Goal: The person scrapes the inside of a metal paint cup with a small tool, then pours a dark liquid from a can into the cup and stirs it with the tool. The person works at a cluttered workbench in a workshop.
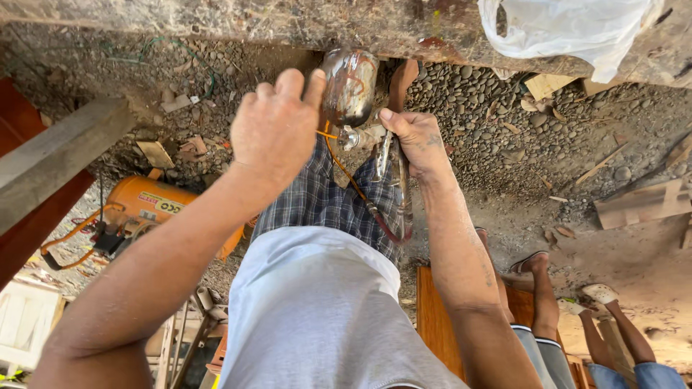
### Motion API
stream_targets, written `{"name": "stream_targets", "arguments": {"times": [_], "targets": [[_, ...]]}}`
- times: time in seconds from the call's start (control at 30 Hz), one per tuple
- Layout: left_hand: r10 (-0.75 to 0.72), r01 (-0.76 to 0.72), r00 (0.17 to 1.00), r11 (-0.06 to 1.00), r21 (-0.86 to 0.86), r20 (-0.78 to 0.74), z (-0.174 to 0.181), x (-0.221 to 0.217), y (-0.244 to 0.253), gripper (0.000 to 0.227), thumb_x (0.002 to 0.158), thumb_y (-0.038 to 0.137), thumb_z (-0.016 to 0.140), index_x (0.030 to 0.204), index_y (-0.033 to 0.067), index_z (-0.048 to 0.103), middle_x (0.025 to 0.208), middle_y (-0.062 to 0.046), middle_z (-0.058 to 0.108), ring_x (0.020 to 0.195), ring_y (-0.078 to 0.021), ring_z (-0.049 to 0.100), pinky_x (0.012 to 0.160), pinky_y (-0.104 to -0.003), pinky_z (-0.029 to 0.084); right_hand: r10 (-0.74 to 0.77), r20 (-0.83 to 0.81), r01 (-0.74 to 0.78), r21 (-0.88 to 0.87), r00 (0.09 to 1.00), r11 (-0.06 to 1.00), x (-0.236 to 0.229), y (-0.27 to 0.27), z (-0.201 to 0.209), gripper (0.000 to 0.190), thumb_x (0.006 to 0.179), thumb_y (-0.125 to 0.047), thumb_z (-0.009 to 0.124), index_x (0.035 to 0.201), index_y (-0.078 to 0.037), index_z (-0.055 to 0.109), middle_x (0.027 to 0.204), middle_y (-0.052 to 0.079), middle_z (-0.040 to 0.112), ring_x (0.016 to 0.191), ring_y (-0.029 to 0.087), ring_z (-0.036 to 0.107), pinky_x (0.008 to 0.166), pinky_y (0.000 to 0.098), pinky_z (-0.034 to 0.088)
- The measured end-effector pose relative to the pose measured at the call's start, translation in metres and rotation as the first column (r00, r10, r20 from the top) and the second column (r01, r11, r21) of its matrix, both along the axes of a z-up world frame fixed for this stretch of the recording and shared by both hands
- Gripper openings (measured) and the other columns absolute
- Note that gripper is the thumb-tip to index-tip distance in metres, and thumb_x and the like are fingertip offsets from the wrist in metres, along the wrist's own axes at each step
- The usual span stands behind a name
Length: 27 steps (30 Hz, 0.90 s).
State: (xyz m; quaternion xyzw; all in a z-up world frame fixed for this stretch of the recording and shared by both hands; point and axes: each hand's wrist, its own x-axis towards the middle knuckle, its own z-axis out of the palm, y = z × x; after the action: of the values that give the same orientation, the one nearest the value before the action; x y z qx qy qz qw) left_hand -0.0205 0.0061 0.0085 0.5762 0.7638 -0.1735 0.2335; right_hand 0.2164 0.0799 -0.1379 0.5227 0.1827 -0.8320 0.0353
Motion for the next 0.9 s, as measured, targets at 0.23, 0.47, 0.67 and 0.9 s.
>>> {"name": "stream_targets", "arguments": {"times": [0.23,0.47,0.67,0.9], "targets": [[0.11,-0.11,0.993,0.994,0.015,0.032,0.021,-0.003,-0.002,0.047,0.092,0.013,0.06,0.139,0.0172,0.064,0.102,-0.009,0.06,0.082,-0.0301,0.068,0.069,-0.042,0.057,0.02,-0.01,-0.019,0.079,1.0,0.997,0.0,0.0,0.0,0.037,0.088,-0.03,0.087,0.085,0.005,0.074,0.075,0.008,0.072,0.058,0.011,0.062,0.052,0.0261,0.053],[0.016,-0.016,1.0,1.0,0.005,-0.018,-0.007,-0.006,-0.017,0.041,0.098,0.016,0.059,0.139,0.0171,0.065,0.101,-0.008,0.06,0.083,-0.0279,0.068,0.067,-0.041,0.056,0.013,0.0,-0.013,0.06,1.0,0.998,-0.001,0.002,0.004,0.036,0.085,-0.031,0.085,0.085,0.004,0.074,0.073,0.011,0.073,0.054,0.015,0.066,0.05,0.029,0.057],[0.416,-0.452,0.858,0.89,0.056,0.302,0.002,-0.026,-0.036,0.035,0.106,0.026,0.06,0.14,0.0238,0.065,0.097,-0.013,0.062,0.072,-0.0358,0.066,0.061,-0.05,0.053,0.058,-0.038,-0.054,0.113,0.998,0.992,-0.005,0.006,-0.001,0.041,0.084,-0.039,0.085,0.085,0.002,0.076,0.078,0.008,0.074,0.063,0.013,0.067,0.061,0.0284,0.057],[0.619,-0.691,0.622,0.722,-0.038,0.48,-0.017,0.032,-0.041,0.043,0.104,0.022,0.058,0.147,0.0205,0.057,0.1,-0.018,0.062,0.075,-0.0432,0.066,0.067,-0.055,0.053,0.043,-0.014,-0.042,0.083,0.999,0.996,0.008,0.001,-0.004,0.041,0.085,-0.034,0.087,0.081,0.003,0.072,0.077,0.009,0.073,0.061,0.014,0.064,0.058,0.0297,0.053]]}}
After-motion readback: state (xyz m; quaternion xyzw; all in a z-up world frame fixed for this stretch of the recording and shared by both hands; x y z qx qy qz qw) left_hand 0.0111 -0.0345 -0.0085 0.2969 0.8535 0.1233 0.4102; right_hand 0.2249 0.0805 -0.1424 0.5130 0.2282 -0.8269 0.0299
